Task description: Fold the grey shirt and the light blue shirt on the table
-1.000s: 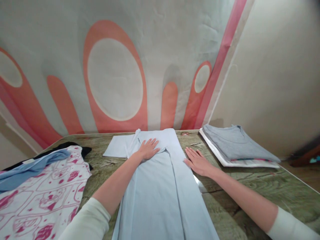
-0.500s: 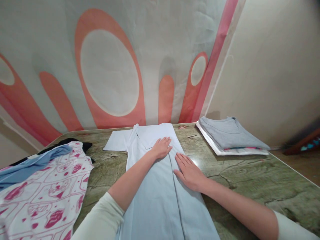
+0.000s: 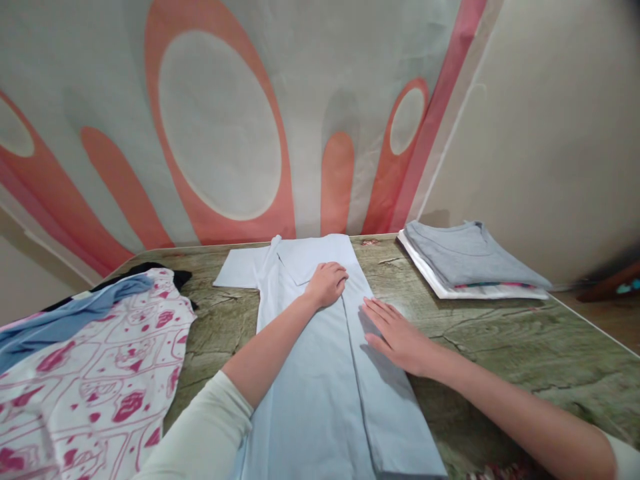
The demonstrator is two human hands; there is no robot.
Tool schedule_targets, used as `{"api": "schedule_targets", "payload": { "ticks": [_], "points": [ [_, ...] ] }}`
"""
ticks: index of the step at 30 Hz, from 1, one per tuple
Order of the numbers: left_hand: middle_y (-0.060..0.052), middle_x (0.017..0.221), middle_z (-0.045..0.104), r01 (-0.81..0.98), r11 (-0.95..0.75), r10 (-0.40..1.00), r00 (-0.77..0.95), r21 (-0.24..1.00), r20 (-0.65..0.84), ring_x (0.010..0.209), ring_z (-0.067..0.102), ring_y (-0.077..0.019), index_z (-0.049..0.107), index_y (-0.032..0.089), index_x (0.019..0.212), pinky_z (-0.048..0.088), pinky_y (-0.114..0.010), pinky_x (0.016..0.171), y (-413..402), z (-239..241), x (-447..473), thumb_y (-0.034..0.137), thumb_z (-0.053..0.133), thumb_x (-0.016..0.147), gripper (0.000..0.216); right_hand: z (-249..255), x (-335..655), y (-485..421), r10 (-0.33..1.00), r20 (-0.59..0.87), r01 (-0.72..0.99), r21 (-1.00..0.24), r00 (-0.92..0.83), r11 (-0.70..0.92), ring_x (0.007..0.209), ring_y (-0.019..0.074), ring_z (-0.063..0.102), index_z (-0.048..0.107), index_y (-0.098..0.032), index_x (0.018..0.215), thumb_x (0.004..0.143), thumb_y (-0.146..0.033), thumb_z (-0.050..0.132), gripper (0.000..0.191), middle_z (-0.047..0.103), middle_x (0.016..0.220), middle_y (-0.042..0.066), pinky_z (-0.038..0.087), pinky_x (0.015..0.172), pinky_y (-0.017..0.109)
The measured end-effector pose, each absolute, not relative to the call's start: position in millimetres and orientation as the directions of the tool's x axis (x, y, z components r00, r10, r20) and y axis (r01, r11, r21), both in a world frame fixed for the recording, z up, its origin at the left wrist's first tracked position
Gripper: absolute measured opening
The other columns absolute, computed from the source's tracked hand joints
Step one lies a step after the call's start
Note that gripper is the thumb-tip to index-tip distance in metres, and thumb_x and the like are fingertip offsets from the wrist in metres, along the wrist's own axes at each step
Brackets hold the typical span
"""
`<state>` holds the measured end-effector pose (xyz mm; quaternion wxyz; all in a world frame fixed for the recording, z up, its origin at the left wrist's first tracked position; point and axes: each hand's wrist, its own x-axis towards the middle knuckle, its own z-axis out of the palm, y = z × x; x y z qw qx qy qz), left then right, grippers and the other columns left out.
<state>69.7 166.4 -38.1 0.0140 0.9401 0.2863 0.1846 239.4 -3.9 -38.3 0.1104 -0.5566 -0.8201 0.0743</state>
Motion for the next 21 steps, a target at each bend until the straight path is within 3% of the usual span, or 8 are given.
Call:
{"api": "schedule_targets", "payload": {
  "ticks": [5,11,17,21],
  "points": [
    [-0.007,0.126,0.051,0.53,-0.84,0.537,0.782,0.117,0.315,0.12,0.039,-0.0191,0.057,0.019,0.114,0.029,-0.036,0.102,172,-45,72,0.023,0.039,0.086,0.034,-42,225,30,0.896,0.091,0.861,-0.249,-0.435,0.443,0.135,0.0232,0.017,0.025,-0.012,0.141,0.09,-0.048,0.03,0.063,0.022,0.147,0.01,0.019,0.11,0.043],
    [-0.008,0.131,0.047,0.511,-0.852,0.521,0.8,0.117,0.299,0.123,0.038,-0.0181,0.052,0.014,0.122,0.026,-0.033,0.106,179,-53,74,0.026,0.036,0.088,0.039,-39,220,-6,0.853,0.089,0.813,-0.267,-0.514,0.518,0.135,0.0225,0.015,0.021,-0.016,0.142,0.088,-0.049,0.036,0.065,0.018,0.148,0.009,0.016,0.111,0.043],
    [-0.01,0.128,0.05,0.503,-0.86,0.504,0.809,0.09,0.302,0.121,0.04,-0.0181,0.053,0.011,0.12,0.027,-0.03,0.105,181,-55,75,0.026,0.037,0.089,0.038,-25,212,-70,0.789,0.009,0.721,-0.4,-0.614,0.566,0.136,0.0217,0.013,0.016,-0.022,0.143,0.086,-0.047,0.044,0.068,0.015,0.148,0.006,0.011,0.112,0.042],
    [-0.01,0.126,0.051,0.537,-0.842,0.529,0.805,0.05,0.268,0.123,0.037,-0.0206,0.054,0.014,0.117,0.023,-0.037,0.106,174,-48,77,0.026,0.037,0.089,0.035,-17,215,-81,0.768,-0.024,0.681,-0.483,-0.64,0.551,0.135,0.0211,0.015,0.018,-0.024,0.142,0.085,-0.045,0.046,0.067,0.019,0.148,0.003,0.01,0.112,0.042]
  ]
}}
